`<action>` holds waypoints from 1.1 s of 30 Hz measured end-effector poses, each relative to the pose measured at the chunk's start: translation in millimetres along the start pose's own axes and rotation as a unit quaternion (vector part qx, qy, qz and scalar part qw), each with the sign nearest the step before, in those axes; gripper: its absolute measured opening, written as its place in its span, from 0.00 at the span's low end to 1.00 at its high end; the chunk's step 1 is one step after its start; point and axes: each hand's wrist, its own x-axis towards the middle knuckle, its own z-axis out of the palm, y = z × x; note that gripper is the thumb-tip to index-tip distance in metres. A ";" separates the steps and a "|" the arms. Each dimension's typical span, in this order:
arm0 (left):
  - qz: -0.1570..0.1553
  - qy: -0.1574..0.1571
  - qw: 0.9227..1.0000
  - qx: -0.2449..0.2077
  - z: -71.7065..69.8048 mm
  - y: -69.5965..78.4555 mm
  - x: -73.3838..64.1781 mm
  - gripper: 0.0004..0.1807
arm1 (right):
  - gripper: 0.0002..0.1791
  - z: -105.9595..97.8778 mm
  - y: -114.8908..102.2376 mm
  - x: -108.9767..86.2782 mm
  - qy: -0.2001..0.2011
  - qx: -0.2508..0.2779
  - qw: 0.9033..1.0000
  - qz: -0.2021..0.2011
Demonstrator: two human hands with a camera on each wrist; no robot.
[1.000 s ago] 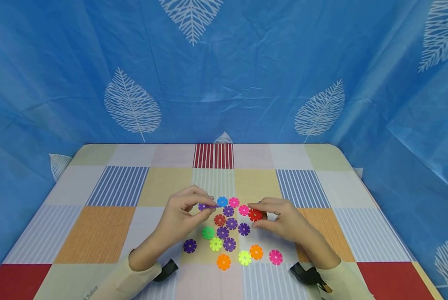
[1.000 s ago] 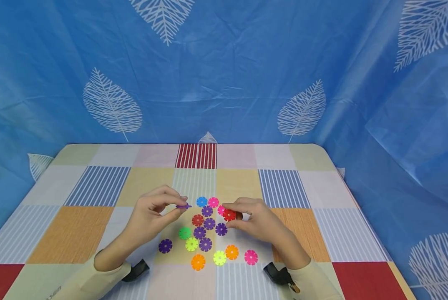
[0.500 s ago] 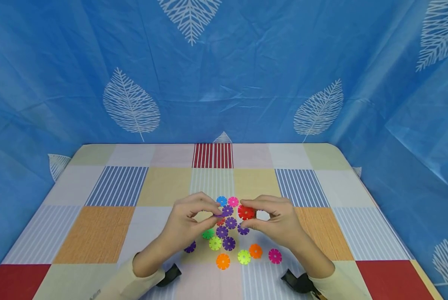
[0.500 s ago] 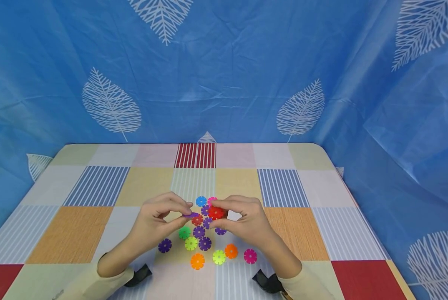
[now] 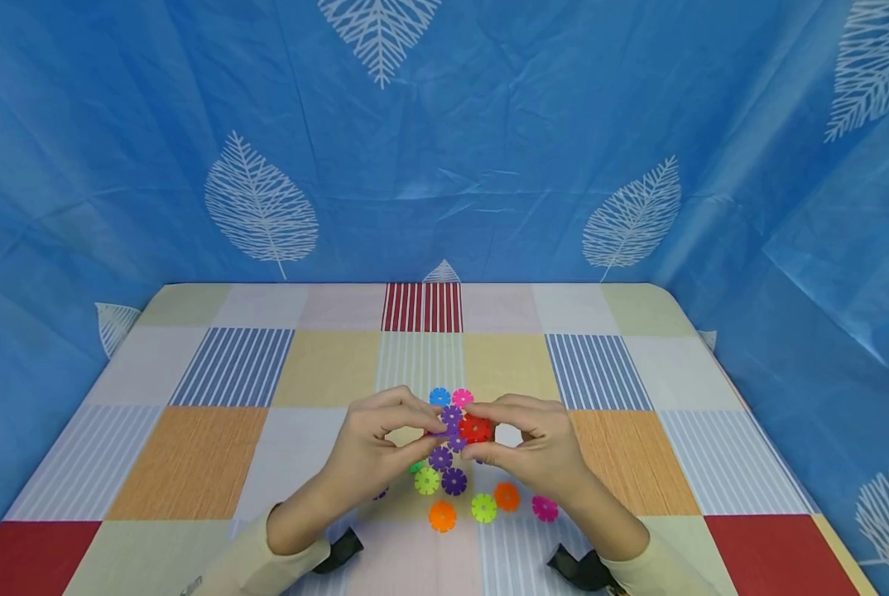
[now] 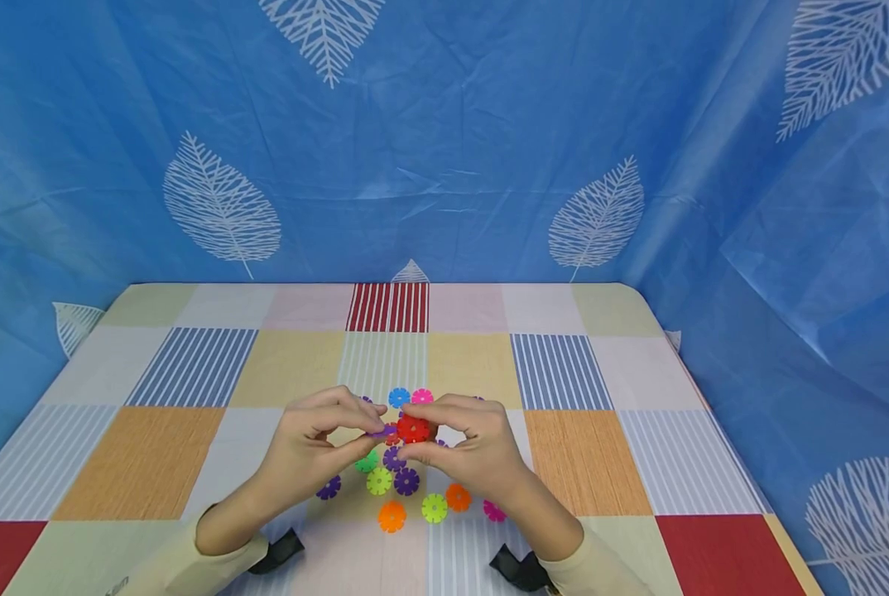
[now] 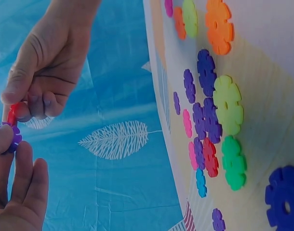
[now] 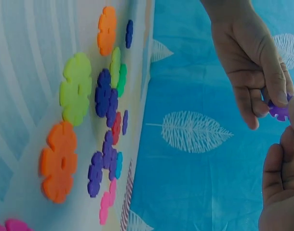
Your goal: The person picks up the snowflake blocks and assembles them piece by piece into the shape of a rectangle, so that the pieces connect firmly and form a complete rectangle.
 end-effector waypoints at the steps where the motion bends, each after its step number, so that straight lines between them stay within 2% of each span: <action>1: 0.000 0.001 1.000 0.000 0.1 0.1 0.1 0.11 | 0.18 0.7 -2.4 1.8 0.003 0.001 1.000 0.000; 5: 0.001 0.005 1.000 -0.005 0.4 0.3 0.7 0.12 | 0.19 2.4 -7.7 5.0 0.014 0.004 1.000 0.006; 9: 0.007 0.006 1.000 -0.009 0.8 -0.2 1.1 0.12 | 0.20 2.0 0.6 -2.4 0.020 0.005 1.000 0.010; 15: 0.022 0.001 1.000 -0.014 1.1 0.1 1.4 0.12 | 0.21 0.9 14.5 -12.7 0.021 0.000 1.000 -0.004; 27: 0.029 -0.007 0.999 -0.017 2.2 2.5 1.5 0.15 | 0.21 2.8 14.8 -14.6 0.032 -0.027 0.999 -0.030; 33: 0.039 -0.007 0.999 -0.018 3.3 3.2 2.0 0.15 | 0.20 4.4 14.7 -13.1 0.032 -0.012 0.998 -0.047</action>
